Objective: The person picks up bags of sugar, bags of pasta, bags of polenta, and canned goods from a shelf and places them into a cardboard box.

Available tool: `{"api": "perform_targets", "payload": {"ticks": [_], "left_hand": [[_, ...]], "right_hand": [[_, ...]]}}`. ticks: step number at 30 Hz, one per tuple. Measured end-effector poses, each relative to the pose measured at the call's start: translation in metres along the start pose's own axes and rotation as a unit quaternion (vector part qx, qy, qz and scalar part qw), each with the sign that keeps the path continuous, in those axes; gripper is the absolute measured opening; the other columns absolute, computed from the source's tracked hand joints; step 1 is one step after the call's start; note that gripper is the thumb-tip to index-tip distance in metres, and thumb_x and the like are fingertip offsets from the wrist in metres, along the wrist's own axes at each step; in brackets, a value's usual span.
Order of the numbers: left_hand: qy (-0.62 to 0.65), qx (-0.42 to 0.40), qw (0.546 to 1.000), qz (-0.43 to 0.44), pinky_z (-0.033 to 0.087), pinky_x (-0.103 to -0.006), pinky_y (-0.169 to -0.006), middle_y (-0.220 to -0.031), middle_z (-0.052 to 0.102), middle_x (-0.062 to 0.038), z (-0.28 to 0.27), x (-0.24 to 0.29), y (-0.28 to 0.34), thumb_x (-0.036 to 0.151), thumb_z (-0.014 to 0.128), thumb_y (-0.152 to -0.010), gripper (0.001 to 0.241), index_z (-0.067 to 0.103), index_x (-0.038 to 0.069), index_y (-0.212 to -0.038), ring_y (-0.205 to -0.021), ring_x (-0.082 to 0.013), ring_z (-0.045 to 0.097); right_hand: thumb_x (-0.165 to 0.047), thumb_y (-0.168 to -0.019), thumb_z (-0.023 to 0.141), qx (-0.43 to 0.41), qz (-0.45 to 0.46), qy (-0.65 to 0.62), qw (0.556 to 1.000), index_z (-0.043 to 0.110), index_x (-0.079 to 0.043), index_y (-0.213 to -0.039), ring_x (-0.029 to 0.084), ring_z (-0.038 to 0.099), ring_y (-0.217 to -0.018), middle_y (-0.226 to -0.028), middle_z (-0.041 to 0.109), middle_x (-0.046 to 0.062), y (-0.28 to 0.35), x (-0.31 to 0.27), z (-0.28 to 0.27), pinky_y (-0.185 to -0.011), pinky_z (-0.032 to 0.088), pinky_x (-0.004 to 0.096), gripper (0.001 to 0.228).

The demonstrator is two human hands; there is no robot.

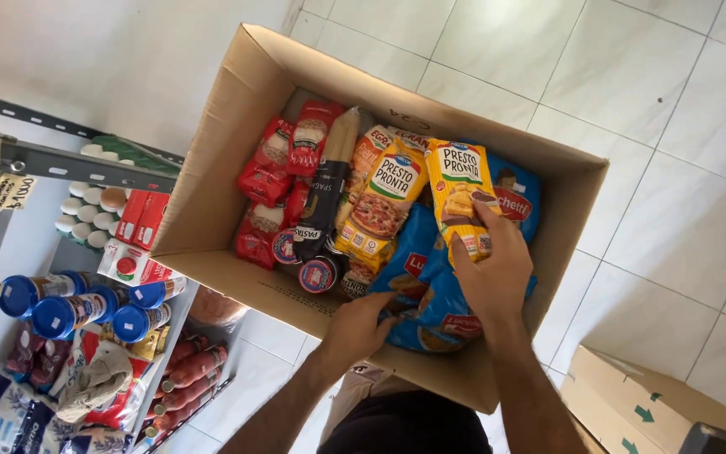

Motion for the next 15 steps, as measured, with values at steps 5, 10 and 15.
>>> {"api": "perform_targets", "payload": {"ticks": [5,10,15], "left_hand": [[-0.007,-0.004,1.000,-0.022,0.060,-0.0533,-0.106,-0.140,0.074,-0.016,0.000,0.001,0.007,0.030,0.065,-0.107,0.048,0.064,0.012,-0.152,-0.130,-0.0381,0.070],[0.007,-0.002,1.000,-0.027,0.060,-0.0517,-0.106,-0.137,0.074,-0.018,-0.005,0.008,0.010,0.029,0.064,-0.108,0.047,0.064,0.009,-0.150,-0.130,-0.0378,0.071],[-0.018,0.056,0.998,0.012,0.057,-0.0569,-0.089,-0.134,0.075,-0.010,0.022,-0.026,0.004,0.041,0.064,-0.102,0.047,0.066,0.016,-0.142,-0.118,-0.0373,0.071]], "right_hand": [[-0.019,-0.099,0.085,-0.013,0.019,0.084,0.996,0.067,-0.010,-0.150,0.046,0.069,-0.121,-0.132,0.068,0.026,-0.014,0.004,0.029,-0.094,0.060,0.057,0.055],[-0.038,-0.102,0.082,-0.086,0.073,0.142,0.983,0.054,-0.010,-0.158,0.044,0.069,-0.123,-0.137,0.064,0.029,-0.028,0.010,0.064,-0.097,0.062,0.055,0.069],[-0.068,-0.105,0.057,-0.195,0.044,0.308,0.930,0.051,-0.011,-0.160,0.046,0.059,-0.132,-0.153,0.056,0.025,-0.023,0.050,0.099,-0.097,0.057,0.060,0.079]]}}
Point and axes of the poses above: each hand's wrist, its own y-axis away from the middle knuckle, its own z-axis out of the palm, x = y × z, the point moved 5 cm from there along -y, towards the middle knuckle
